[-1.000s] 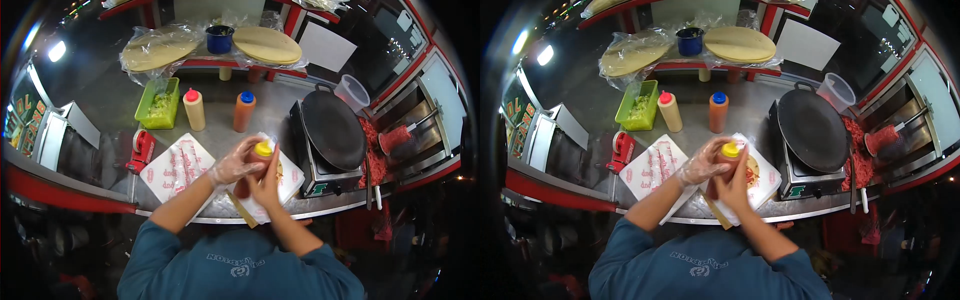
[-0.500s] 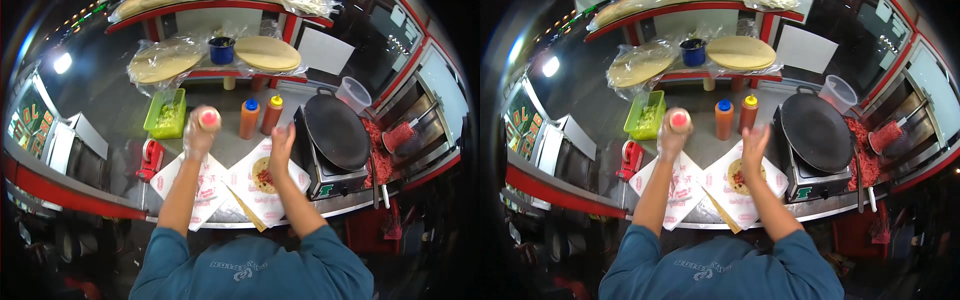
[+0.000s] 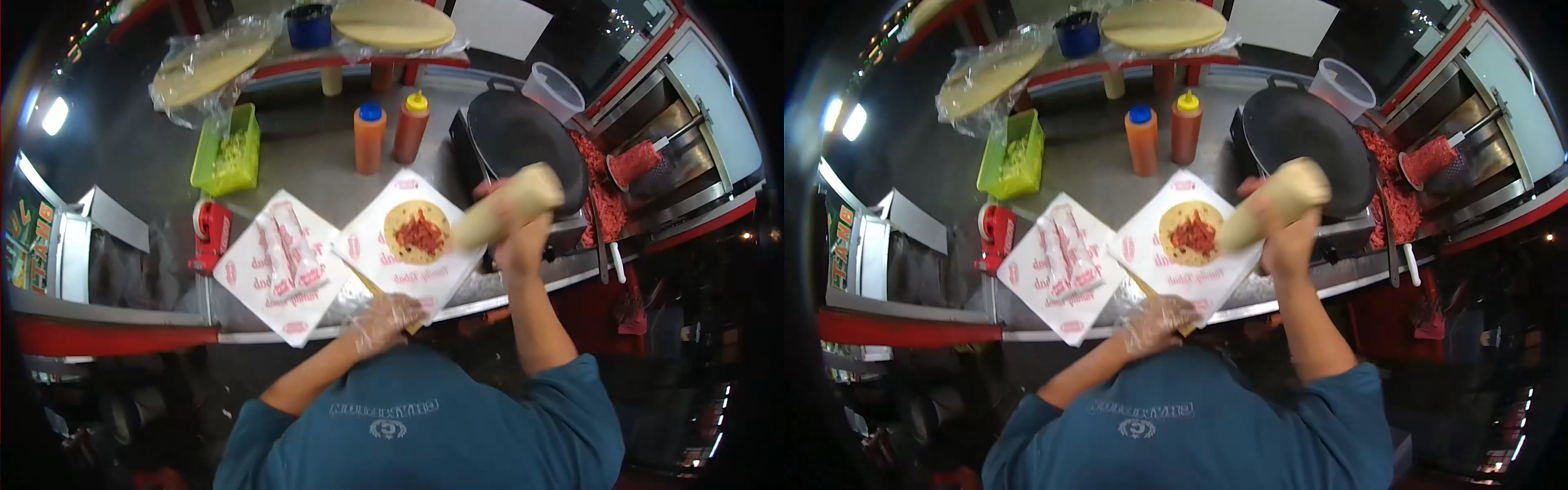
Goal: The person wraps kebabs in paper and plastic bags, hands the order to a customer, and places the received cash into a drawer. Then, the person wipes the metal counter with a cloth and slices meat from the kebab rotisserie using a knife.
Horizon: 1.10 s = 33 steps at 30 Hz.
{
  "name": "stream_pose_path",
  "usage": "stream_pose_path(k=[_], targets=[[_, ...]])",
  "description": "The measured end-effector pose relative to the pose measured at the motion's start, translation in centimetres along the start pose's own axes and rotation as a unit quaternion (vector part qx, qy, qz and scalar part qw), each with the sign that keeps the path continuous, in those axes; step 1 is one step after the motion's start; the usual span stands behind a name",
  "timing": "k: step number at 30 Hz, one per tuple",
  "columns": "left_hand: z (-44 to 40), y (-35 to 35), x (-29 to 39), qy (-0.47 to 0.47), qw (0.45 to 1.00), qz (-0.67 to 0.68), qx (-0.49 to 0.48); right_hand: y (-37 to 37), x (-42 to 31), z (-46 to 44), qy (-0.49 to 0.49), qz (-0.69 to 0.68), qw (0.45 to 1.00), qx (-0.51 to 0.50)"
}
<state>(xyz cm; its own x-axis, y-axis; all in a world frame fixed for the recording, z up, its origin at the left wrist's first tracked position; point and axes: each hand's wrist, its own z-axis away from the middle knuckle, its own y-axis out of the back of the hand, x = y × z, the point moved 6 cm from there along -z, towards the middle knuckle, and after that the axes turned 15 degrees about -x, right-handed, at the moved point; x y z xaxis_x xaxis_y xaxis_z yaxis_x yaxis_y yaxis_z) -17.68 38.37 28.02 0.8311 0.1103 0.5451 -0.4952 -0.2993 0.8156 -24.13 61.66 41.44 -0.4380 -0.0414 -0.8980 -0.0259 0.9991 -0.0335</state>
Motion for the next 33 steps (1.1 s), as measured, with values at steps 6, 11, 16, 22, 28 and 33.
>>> stream_pose_path(k=[6, 11, 16, 22, 28, 33], targets=[[-1.5, -1.8, -2.7, 0.111, 0.992, 0.056, -0.009, -4.1, 4.6, 1.8, -0.084, 0.012, 0.996, 0.010], [1.6, -1.7, -1.5, 0.096, 0.988, 0.118, -0.016, -2.8, 7.0, 0.4, -0.093, 0.037, 0.995, 0.025], [5.7, -0.1, 0.8, 0.100, 0.965, 0.239, -0.029, -0.8, 5.2, -2.0, -0.037, -0.034, 0.994, 0.100], [7.6, 0.6, 1.2, 0.174, 0.947, 0.254, -0.092, -0.6, 3.2, -1.7, -0.043, 0.044, 0.995, 0.079], [6.6, 2.2, 1.5, 0.170, 0.946, 0.268, -0.065, -1.2, 1.4, -0.7, -0.021, 0.167, 0.984, 0.054], [5.5, 1.0, 0.7, 0.167, 0.949, 0.228, -0.137, -0.9, 0.5, -0.4, -0.019, 0.194, 0.980, 0.045]])
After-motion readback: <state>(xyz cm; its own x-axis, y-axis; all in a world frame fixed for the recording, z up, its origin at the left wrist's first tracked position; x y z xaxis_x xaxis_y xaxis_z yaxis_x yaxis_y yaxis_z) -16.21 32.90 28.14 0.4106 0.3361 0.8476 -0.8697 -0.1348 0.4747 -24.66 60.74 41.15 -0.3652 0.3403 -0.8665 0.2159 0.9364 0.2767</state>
